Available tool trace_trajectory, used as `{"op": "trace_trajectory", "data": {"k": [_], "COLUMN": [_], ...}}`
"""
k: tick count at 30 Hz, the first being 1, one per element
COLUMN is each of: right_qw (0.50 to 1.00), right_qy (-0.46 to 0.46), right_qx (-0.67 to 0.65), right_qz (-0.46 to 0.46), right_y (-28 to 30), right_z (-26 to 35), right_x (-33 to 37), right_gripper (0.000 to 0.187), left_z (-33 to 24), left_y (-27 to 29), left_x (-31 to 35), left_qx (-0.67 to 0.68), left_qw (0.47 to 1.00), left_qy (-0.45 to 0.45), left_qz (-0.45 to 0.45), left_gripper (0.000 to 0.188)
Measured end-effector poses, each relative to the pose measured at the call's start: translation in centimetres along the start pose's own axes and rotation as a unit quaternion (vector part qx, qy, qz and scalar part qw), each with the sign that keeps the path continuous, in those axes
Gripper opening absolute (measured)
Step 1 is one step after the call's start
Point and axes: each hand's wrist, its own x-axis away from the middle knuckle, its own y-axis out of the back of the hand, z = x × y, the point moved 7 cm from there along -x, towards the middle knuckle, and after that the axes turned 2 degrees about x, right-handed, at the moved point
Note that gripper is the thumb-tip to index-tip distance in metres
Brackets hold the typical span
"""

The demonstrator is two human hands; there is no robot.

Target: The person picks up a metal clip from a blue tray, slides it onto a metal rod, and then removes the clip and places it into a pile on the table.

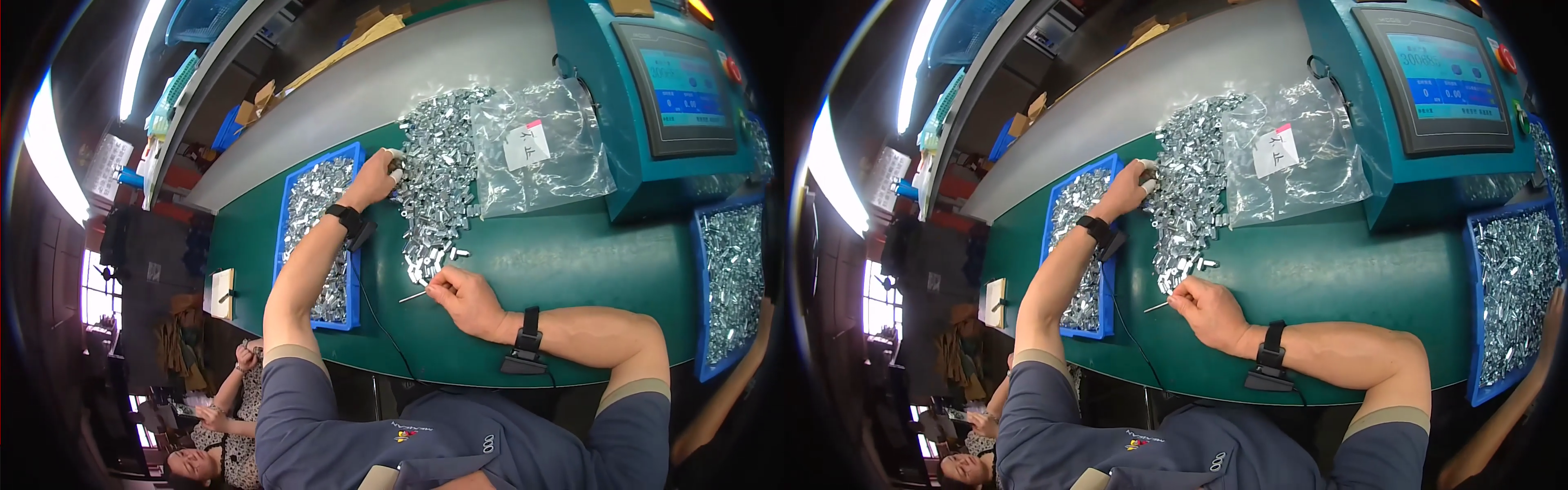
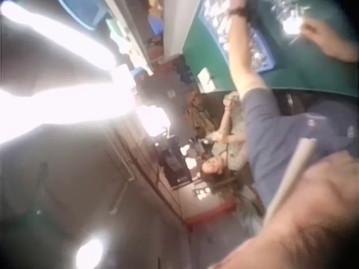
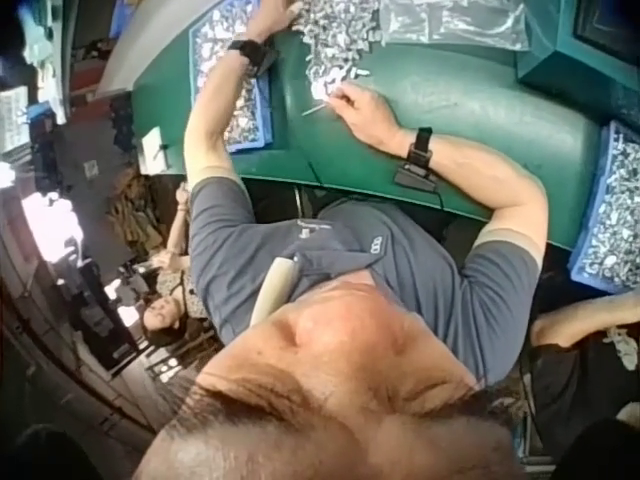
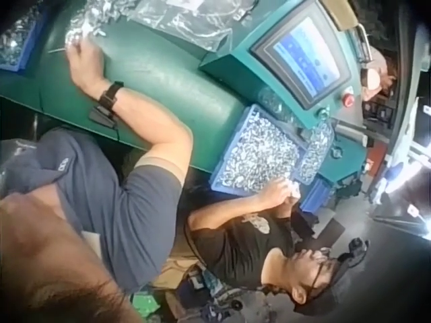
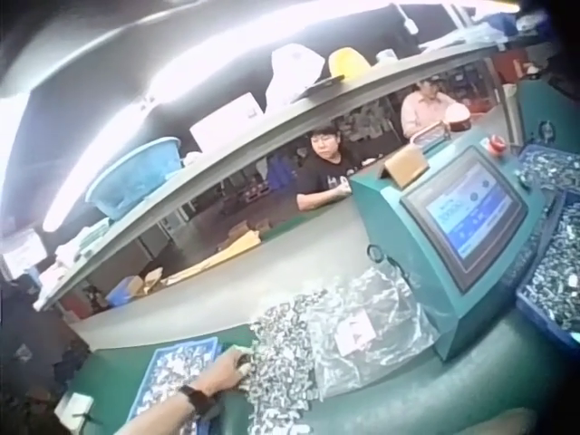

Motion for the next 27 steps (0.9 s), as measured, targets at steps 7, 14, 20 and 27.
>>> {"op": "trace_trajectory", "data": {"k": [7, 14, 20, 27], "right_qw": [1.0, 1.0, 1.0, 1.0], "right_qy": [0.008, 0.004, 0.0, -0.003], "right_qx": [0.009, -0.008, -0.015, -0.005], "right_qz": [-0.006, 0.003, -0.005, -0.003], "right_y": [-0.1, -0.4, -0.2, -0.1], "right_z": [-0.5, -0.3, -0.7, -0.3], "right_x": [-0.1, 0.1, 0.1, 0.2], "right_gripper": [0.018, 0.019, 0.021, 0.02], "left_z": [-1.3, -0.7, -0.3, 1.4], "left_y": [2.0, 2.1, 3.0, 3.8], "left_x": [5.0, 6.4, 4.7, -0.9], "left_qx": [0.042, -0.223, -0.205, -0.146], "left_qw": [0.999, 0.972, 0.976, 0.988], "left_qy": [0.014, -0.073, -0.055, 0.033], "left_qz": [0.031, 0.009, -0.037, -0.038], "left_gripper": [0.042, 0.035, 0.03, 0.052]}}
